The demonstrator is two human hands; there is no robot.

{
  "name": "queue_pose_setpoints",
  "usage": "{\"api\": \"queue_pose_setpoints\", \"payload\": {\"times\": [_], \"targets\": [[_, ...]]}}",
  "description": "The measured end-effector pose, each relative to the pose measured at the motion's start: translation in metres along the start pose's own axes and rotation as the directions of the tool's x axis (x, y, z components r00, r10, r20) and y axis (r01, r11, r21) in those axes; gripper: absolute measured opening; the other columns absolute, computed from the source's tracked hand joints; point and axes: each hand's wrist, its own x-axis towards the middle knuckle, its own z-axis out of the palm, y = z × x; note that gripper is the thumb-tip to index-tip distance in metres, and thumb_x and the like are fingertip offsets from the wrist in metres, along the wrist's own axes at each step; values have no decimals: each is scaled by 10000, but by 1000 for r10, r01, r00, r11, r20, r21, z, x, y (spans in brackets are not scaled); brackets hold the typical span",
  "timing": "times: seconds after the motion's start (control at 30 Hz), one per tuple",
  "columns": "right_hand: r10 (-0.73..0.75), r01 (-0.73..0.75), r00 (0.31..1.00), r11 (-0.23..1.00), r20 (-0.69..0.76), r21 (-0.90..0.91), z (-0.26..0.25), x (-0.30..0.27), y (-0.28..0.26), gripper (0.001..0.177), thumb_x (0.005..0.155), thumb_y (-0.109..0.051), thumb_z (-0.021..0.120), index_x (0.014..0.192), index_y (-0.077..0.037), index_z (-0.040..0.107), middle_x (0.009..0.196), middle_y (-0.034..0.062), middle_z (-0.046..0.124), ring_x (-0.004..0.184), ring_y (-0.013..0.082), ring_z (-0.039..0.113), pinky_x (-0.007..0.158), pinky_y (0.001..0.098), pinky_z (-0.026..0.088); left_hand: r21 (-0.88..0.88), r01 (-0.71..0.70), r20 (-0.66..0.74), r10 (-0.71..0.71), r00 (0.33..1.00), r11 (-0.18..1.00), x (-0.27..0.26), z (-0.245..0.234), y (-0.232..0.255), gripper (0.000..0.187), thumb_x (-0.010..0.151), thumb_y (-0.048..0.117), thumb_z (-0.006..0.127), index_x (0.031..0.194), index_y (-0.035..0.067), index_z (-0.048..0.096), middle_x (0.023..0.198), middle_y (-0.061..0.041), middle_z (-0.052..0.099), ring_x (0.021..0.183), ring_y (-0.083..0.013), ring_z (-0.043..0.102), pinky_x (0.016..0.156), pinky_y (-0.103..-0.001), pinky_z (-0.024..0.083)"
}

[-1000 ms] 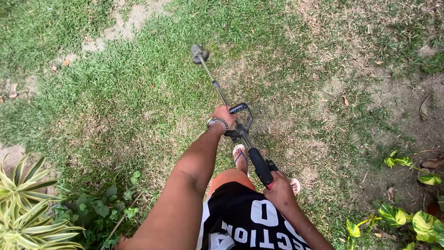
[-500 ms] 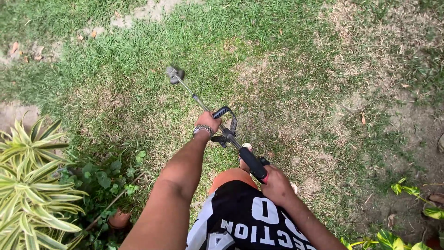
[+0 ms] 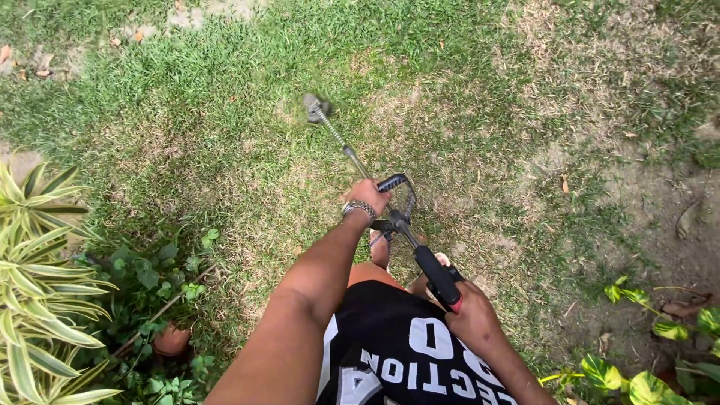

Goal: Using a string trimmer to cut grass and weeds in an outdoor garden.

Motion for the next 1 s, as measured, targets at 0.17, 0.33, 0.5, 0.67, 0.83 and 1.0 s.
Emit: {"api": "queue_pose_setpoints", "payload": {"times": [0.17, 0.33, 0.5, 0.67, 0.83, 1.0], "targets": [[-4, 4, 996, 1000, -91, -2, -9, -29, 33, 222, 677, -42, 741, 865, -7, 628, 899, 179, 656, 904, 392, 645, 839, 465, 532, -47, -145, -16, 144, 989, 988, 12, 59, 30, 251, 796, 356, 763, 985, 191, 779, 904, -137, 761, 870, -316, 739, 829, -454, 583], [-8, 1, 993, 998, -119, -61, -12, -44, 57, 256, 622, 1, 703, 854, -7, 596, 896, 173, 637, 892, 389, 639, 839, 467, 529, -70, -142, 60, 146, 987, 987, 11, 89, 50, 240, 803, 330, 749, 992, 184, 771, 887, -134, 765, 847, -312, 748, 829, -433, 589], [62, -64, 995, 998, -83, -26, -18, -50, 64, 290, 625, 0, 725, 889, -5, 606, 909, 169, 630, 898, 380, 645, 838, 472, 528, -84, -131, 45, 135, 990, 988, -4, 93, 52, 242, 787, 320, 755, 988, 187, 779, 869, -121, 768, 836, -299, 754, 834, -419, 587], [-16, 13, 998, 999, -61, -44, -5, -47, 88, 238, 659, -24, 749, 868, -16, 634, 893, 156, 651, 872, 368, 659, 812, 462, 539, -77, -71, 2, 72, 997, 995, -22, 87, 33, 255, 805, 349, 753, 982, 166, 773, 892, -135, 765, 860, -315, 747, 838, -432, 589], [-76, 76, 997, 997, -1, -16, -3, -39, 89, 256, 697, -96, 806, 884, -12, 653, 887, 167, 659, 842, 375, 665, 779, 460, 545, -77, 1, -85, -8, 996, 997, -35, 86, -4, 229, 796, 335, 736, 969, 194, 786, 928, -152, 753, 895, -337, 731, 848, -450, 580], [-328, 333, 941, 942, 87, -44, 3, -28, 100, 298, 660, -115, 829, 882, -11, 659, 892, 181, 668, 876, 395, 654, 803, 466, 545, -130, 107, -94, -120, 988, 986, -60, 77, -38, 241, 813, 348, 719, 958, 163, 773, 941, -177, 766, 902, -344, 743, 865, -448, 579]]}}
